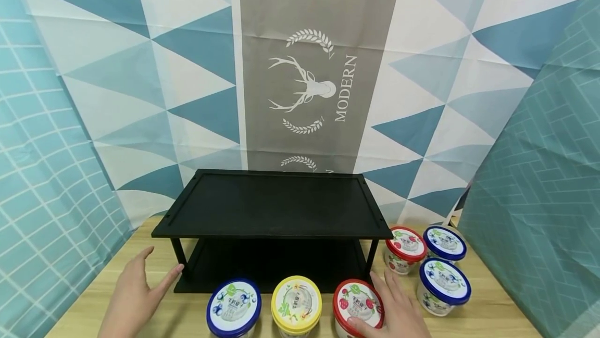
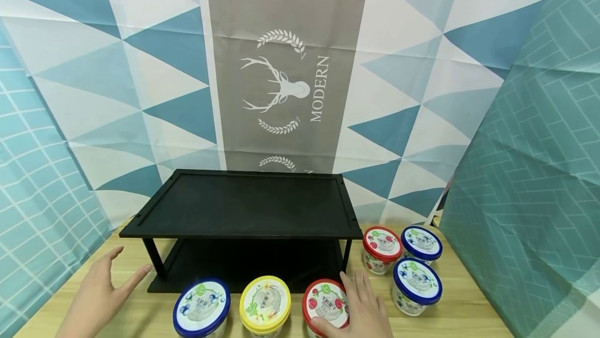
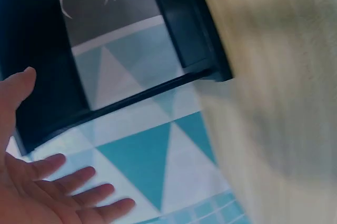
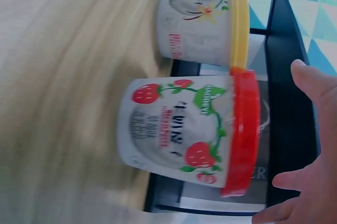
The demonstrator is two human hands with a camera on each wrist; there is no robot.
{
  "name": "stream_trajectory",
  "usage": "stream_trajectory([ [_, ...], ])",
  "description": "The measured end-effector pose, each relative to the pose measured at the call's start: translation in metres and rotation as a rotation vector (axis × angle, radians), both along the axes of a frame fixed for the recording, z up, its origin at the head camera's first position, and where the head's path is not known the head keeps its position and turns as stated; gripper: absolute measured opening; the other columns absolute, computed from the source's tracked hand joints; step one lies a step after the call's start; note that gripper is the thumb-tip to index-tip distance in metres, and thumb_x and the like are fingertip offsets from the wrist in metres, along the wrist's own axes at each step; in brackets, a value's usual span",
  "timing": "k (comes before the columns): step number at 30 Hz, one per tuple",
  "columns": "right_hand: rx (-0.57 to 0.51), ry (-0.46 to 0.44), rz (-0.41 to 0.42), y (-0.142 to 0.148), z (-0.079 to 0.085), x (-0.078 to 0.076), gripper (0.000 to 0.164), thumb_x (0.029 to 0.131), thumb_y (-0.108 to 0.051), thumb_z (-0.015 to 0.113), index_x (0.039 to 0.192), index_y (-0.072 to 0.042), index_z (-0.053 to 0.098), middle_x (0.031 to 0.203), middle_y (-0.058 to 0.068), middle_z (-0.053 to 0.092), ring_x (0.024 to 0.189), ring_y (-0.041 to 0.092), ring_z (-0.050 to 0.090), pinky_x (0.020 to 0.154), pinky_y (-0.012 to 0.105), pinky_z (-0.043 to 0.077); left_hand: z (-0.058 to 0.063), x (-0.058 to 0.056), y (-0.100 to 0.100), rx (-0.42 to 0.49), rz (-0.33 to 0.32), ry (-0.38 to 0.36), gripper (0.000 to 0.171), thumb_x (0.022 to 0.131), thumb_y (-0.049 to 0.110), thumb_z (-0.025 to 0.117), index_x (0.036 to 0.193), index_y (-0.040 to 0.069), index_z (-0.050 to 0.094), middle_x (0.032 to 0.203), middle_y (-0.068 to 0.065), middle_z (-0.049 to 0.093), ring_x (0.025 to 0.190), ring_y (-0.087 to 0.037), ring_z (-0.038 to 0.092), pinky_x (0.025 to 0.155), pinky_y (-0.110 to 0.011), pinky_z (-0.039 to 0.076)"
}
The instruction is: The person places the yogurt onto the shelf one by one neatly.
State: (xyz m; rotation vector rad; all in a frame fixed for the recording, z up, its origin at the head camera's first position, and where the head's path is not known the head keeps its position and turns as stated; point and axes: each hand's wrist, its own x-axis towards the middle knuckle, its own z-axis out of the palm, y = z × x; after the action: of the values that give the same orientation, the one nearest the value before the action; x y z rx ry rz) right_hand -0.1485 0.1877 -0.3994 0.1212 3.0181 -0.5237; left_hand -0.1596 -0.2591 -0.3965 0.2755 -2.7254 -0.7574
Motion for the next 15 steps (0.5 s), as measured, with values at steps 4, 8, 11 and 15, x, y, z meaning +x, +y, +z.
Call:
stream_trajectory([
  [4, -0.036, -0.024, -0.015, 0.003, -0.008, -0.001, 0.109, 0.051, -0.081, 0.054, 0.135, -0.014, 0.032, 0.139, 0.025, 0.028, 0.126, 0.049, 0.019, 0.089, 0.071, 0.024, -0.006, -0.008, -0.006, 0.081, -0.003, 0.023, 0.096, 0.078, 0.058, 0.052, 0.133, -0.013, 0.018, 0.127, -0.038, 0.028, 0.112, -0.053, 0.029, 0.085, -0.061, 0.033],
  [8, -0.071, -0.068, -0.034, 0.009, -0.017, -0.003, 0.118, 0.044, -0.081, 0.058, 0.137, -0.014, 0.028, 0.14, 0.026, 0.025, 0.125, 0.049, 0.02, 0.087, 0.071, 0.026, -0.012, -0.015, -0.012, 0.145, 0.0, 0.051, 0.094, 0.079, 0.054, 0.053, 0.135, -0.011, 0.015, 0.129, -0.037, 0.026, 0.114, -0.052, 0.029, 0.085, -0.06, 0.033],
  [11, -0.108, -0.115, -0.035, 0.015, -0.024, -0.006, 0.123, 0.04, -0.078, 0.063, 0.138, -0.013, 0.025, 0.139, 0.028, 0.023, 0.123, 0.05, 0.024, 0.085, 0.07, 0.029, -0.02, -0.02, -0.017, 0.174, 0.007, 0.054, 0.092, 0.08, 0.052, 0.054, 0.136, -0.008, 0.013, 0.131, -0.035, 0.027, 0.115, -0.051, 0.029, 0.086, -0.059, 0.034],
  [15, -0.165, -0.142, -0.012, 0.024, -0.034, -0.011, 0.121, 0.043, -0.071, 0.07, 0.137, -0.008, 0.026, 0.136, 0.031, 0.026, 0.119, 0.051, 0.029, 0.086, 0.066, 0.033, -0.03, -0.028, -0.022, 0.184, 0.001, 0.058, 0.093, 0.079, 0.052, 0.056, 0.138, -0.004, 0.011, 0.132, -0.034, 0.027, 0.116, -0.05, 0.029, 0.085, -0.059, 0.035],
])
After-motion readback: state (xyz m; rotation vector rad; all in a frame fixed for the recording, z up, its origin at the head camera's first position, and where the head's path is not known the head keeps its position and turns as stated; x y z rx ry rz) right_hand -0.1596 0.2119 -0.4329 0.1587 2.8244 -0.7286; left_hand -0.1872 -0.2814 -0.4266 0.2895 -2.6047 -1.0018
